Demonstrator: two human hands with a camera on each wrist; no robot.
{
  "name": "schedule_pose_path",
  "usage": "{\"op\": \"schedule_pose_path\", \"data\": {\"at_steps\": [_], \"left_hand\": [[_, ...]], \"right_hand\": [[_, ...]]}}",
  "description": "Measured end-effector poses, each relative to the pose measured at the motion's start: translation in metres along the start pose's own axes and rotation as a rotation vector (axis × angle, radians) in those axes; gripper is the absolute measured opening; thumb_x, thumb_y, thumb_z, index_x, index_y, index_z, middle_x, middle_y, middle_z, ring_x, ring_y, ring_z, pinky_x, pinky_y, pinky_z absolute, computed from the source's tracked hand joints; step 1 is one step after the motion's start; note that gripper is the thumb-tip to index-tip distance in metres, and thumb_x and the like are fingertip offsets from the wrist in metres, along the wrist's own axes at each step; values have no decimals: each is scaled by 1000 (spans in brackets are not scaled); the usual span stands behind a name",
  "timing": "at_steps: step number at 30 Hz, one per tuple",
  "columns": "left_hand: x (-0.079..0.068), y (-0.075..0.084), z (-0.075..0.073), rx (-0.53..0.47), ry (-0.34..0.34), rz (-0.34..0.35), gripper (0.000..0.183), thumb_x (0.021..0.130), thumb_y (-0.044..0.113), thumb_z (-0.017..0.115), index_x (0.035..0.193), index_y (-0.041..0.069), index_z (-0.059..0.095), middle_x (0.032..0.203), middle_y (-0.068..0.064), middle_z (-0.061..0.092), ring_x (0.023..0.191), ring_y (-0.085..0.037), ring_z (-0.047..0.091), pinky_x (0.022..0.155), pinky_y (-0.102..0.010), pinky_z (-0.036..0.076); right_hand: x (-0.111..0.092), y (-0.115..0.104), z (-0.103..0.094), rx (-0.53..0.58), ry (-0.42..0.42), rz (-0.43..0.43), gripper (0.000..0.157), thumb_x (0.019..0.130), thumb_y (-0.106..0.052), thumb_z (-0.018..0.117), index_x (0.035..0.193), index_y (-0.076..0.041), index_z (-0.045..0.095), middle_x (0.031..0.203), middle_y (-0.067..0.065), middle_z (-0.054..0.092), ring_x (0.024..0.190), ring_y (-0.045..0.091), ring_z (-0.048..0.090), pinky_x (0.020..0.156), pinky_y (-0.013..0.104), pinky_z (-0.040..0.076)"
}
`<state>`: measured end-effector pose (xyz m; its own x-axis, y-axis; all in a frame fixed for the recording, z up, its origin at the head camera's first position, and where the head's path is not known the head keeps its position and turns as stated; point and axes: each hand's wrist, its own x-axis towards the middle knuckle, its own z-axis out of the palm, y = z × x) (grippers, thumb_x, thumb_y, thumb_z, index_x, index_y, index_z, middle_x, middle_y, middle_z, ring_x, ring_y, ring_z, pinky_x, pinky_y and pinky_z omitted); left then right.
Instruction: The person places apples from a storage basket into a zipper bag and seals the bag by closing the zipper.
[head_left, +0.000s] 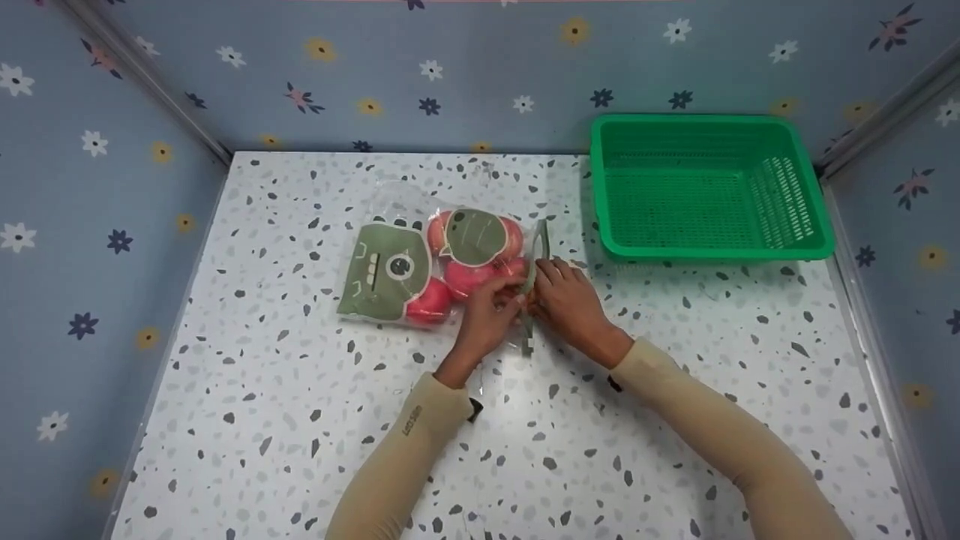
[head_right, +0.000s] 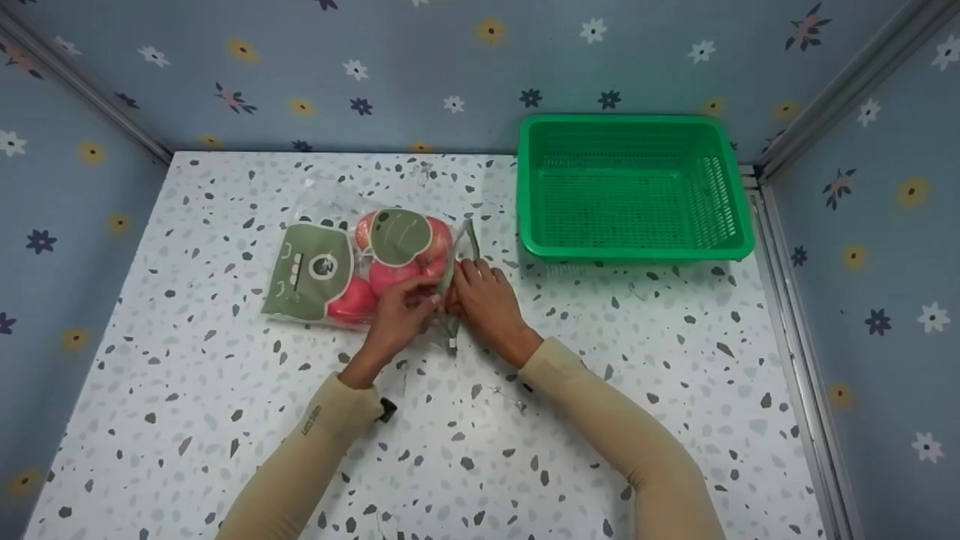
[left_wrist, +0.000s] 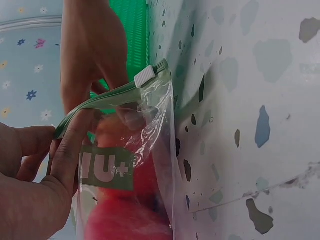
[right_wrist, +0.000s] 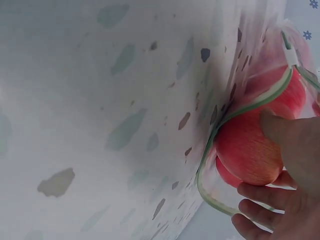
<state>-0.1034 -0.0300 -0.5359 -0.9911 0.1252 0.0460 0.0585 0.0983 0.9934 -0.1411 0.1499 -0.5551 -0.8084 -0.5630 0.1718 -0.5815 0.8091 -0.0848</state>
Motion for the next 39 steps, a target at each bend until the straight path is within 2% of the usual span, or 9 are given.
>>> {"op": "schedule_pose_path", "data": {"at_steps": [4,8,14,18,25,34,39], "left_hand": [[0,-1,-1,12,1,-3,27,99,-8,62,126,-9,68,104,-22,70,86,-21,68,66,-25,60],[0,-2,-2,36,4,9,27,100,-7,63,126,-8,69,105,-22,71,87,-25,69,67,-25,60],[2,-1,-1,48,12,16,28,99,-7,64,127,-7,69,108,-21,72,88,-24,69,69,-24,59],[3,0,-2,39,16,29,28,98,-8,63,126,-7,70,105,-20,72,86,-21,68,68,-23,59],[3,0,-2,10,12,45,24,99,-8,62,122,-10,69,103,-21,70,82,-15,66,66,-20,57],[1,-3,-1,8,17,49,26,99,-7,62,124,-10,68,108,-22,69,83,-20,67,67,-25,60],[0,-2,-2,5,9,26,26,100,-7,62,125,-10,67,111,-22,68,83,-19,67,68,-23,60]], "right_hand": [[2,-4,3,-17,-8,10,57,96,-24,78,141,3,55,138,19,60,128,36,56,102,52,54],[1,-5,3,-30,-8,4,57,99,-27,75,143,3,53,140,19,60,130,37,56,102,51,54],[-4,0,1,20,4,8,59,98,-32,76,142,1,55,138,18,62,128,37,56,105,50,53],[-3,-2,1,51,5,-2,53,98,-24,77,139,2,56,135,17,63,126,36,57,102,50,54],[0,-11,6,45,9,12,39,101,-14,69,134,2,58,127,17,66,124,33,57,95,49,55],[-4,-4,1,-94,16,-55,48,99,-24,75,138,-2,58,130,14,65,124,32,58,99,47,54],[-2,-4,5,-144,42,-81,43,97,-18,77,133,-3,59,123,13,66,119,30,59,95,44,55]]}}
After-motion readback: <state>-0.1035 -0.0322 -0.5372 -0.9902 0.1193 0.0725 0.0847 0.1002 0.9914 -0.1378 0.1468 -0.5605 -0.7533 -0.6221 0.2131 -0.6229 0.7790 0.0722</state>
